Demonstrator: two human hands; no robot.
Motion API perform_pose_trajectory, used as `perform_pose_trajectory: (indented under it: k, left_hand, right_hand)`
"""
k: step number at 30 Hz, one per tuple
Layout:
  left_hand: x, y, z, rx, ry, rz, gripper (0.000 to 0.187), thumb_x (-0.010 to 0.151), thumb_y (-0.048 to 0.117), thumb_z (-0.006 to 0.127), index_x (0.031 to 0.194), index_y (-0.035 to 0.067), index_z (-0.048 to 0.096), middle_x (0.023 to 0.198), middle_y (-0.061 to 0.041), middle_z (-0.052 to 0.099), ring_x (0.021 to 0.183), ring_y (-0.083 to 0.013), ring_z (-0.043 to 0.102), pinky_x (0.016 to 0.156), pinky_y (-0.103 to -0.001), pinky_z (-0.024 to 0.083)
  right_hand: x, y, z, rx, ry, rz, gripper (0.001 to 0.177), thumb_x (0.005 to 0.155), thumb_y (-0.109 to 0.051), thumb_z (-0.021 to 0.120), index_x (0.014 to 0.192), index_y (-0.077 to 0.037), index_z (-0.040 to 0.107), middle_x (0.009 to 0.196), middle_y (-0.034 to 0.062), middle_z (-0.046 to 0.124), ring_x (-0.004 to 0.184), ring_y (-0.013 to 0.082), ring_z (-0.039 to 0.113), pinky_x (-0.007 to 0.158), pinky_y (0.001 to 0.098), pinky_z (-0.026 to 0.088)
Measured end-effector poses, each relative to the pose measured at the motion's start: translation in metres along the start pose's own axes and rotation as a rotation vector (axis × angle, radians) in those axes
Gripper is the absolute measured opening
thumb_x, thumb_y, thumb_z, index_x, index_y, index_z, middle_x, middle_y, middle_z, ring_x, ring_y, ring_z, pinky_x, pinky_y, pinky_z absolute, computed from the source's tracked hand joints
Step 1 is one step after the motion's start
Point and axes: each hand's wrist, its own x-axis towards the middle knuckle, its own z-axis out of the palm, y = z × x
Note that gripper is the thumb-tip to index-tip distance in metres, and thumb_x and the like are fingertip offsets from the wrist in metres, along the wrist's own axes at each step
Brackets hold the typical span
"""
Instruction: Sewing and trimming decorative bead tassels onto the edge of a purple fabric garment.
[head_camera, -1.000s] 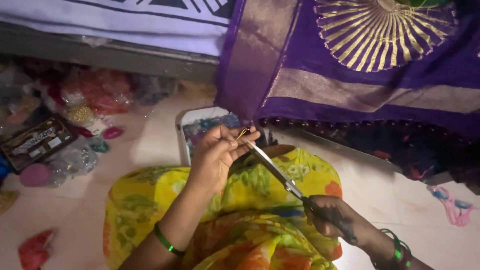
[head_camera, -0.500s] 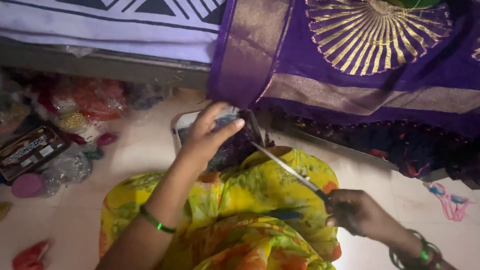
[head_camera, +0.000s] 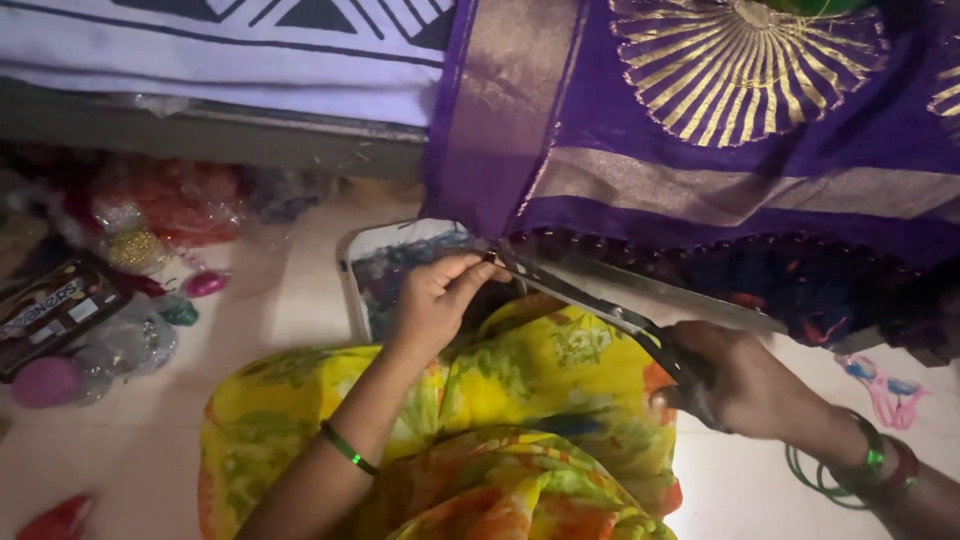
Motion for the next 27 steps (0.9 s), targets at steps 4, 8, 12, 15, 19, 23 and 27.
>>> perform_pose_trajectory:
  k: [4, 8, 12, 15, 19, 23, 27]
  left_hand:
    - [-0.006, -0.006, -0.003, 0.040, 0.026, 0.003, 0.016, 0.100, 0.012, 0.065, 0.106, 0.002, 0.077, 0.101, -0.005, 0.080, 0.093, -0.0116, 0.072, 0.086, -0.026, 0.054]
    - [-0.007, 0.000, -0.006, 0.060, 0.024, 0.064, 0.015, 0.098, 0.008, 0.065, 0.103, 0.002, 0.077, 0.099, -0.006, 0.080, 0.093, -0.0120, 0.073, 0.087, -0.026, 0.055]
    - [-0.009, 0.003, -0.005, 0.025, 0.044, 0.068, 0.013, 0.097, 0.005, 0.065, 0.099, 0.002, 0.077, 0.096, -0.006, 0.081, 0.091, -0.0116, 0.075, 0.085, -0.026, 0.056]
    - [-0.007, 0.004, -0.004, 0.035, 0.063, 0.027, 0.013, 0.096, 0.005, 0.065, 0.096, 0.002, 0.077, 0.093, -0.005, 0.081, 0.087, -0.0110, 0.075, 0.083, -0.026, 0.057]
    - [-0.007, 0.003, -0.001, 0.076, 0.090, -0.011, 0.013, 0.095, 0.006, 0.066, 0.094, 0.003, 0.079, 0.091, -0.005, 0.082, 0.083, -0.0106, 0.075, 0.079, -0.026, 0.057]
    - [-0.008, 0.012, 0.002, 0.154, 0.116, -0.097, 0.015, 0.096, 0.012, 0.068, 0.095, 0.004, 0.080, 0.090, -0.005, 0.082, 0.077, -0.0122, 0.072, 0.071, -0.027, 0.054]
    - [-0.023, -0.012, -0.008, 0.149, 0.027, -0.266, 0.018, 0.096, 0.017, 0.067, 0.097, 0.008, 0.082, 0.095, -0.005, 0.083, 0.078, -0.0164, 0.071, 0.073, -0.030, 0.053]
  right_hand:
    - [0.017, -0.027, -0.010, -0.166, 0.001, -0.076, 0.057, 0.063, -0.036, 0.096, 0.105, -0.008, 0.070, 0.072, 0.0107, 0.068, 0.057, 0.0235, 0.065, 0.057, 0.0411, 0.051]
    - [0.028, -0.057, -0.023, -0.210, -0.081, 0.037, 0.066, 0.065, -0.042, 0.094, 0.114, -0.007, 0.066, 0.084, 0.0131, 0.070, 0.071, 0.0295, 0.071, 0.065, 0.0437, 0.053]
    - [0.036, -0.054, -0.020, -0.195, -0.065, -0.162, 0.081, 0.067, -0.045, 0.086, 0.130, -0.002, 0.058, 0.102, 0.0207, 0.069, 0.079, 0.0362, 0.070, 0.066, 0.0461, 0.055]
    - [0.039, -0.070, -0.021, -0.222, -0.107, -0.077, 0.076, 0.070, -0.050, 0.089, 0.122, -0.003, 0.060, 0.097, 0.0181, 0.069, 0.075, 0.0346, 0.069, 0.065, 0.0470, 0.054]
    - [0.038, -0.080, -0.024, -0.211, -0.191, 0.038, 0.070, 0.074, -0.048, 0.086, 0.122, -0.005, 0.060, 0.082, 0.0168, 0.068, 0.064, 0.0303, 0.071, 0.063, 0.0448, 0.054]
    - [0.035, -0.066, -0.019, -0.202, -0.194, 0.087, 0.055, 0.079, -0.045, 0.085, 0.110, -0.004, 0.066, 0.073, 0.0177, 0.070, 0.059, 0.0278, 0.068, 0.060, 0.0422, 0.054]
    - [0.034, -0.015, -0.002, -0.148, -0.058, -0.248, 0.050, 0.069, -0.034, 0.089, 0.106, -0.006, 0.073, 0.082, 0.0137, 0.073, 0.059, 0.0246, 0.069, 0.055, 0.0401, 0.054]
